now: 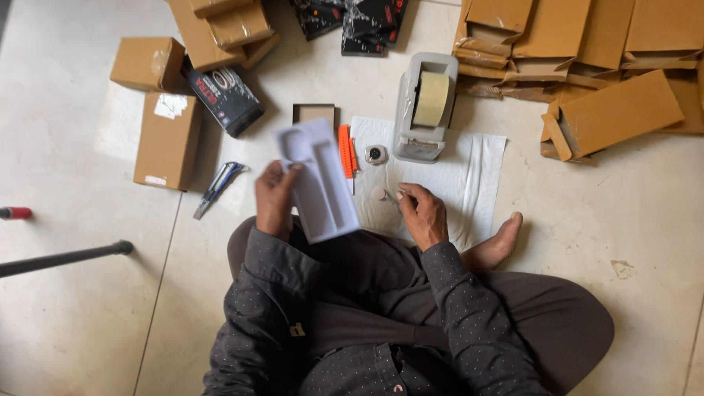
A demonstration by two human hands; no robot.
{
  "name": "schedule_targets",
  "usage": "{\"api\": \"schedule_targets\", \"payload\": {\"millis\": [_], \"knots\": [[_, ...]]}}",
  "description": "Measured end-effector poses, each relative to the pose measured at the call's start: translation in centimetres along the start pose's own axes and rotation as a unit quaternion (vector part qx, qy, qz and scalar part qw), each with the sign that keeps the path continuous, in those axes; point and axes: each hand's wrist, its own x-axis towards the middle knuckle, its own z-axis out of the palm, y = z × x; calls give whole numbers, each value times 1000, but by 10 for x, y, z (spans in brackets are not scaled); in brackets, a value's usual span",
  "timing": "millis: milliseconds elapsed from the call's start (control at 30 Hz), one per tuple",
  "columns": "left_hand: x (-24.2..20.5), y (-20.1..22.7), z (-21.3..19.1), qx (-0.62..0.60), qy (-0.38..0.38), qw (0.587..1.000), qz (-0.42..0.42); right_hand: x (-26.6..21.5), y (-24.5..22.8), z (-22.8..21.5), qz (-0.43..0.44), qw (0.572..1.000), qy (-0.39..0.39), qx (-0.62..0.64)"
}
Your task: The person sits on the floor and unpacks smartwatches from retail boxes, then repacks them into brown cardboard mailers. They handle the watch, strap, and charging cable, placing them into the mailer and folding the flaps closed.
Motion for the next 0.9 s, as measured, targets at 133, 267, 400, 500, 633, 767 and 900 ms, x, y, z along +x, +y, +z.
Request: {"api": "schedule_targets", "payload": {"millis": [133,267,400,500,633,767,900], "knots": [[18,-9,1,-165,121,977,65,8,-6,16,-73,995,-10,-61],[27,-15,18,-147,142,976,77,49,-10,44,-219,949,24,-227],[29,-14,23,-83,138,986,42,88,-4,73,-206,922,-20,-328],[25,-14,28,-105,120,986,47,88,10,82,-185,918,-35,-350],[26,-6,33,-96,101,990,27,75,26,71,-171,920,-71,-345],[19,4,38,-98,50,994,-16,54,25,34,-13,993,-111,-34],[11,10,51,-107,-52,992,-52,25,10,-45,118,881,-223,401]]}}
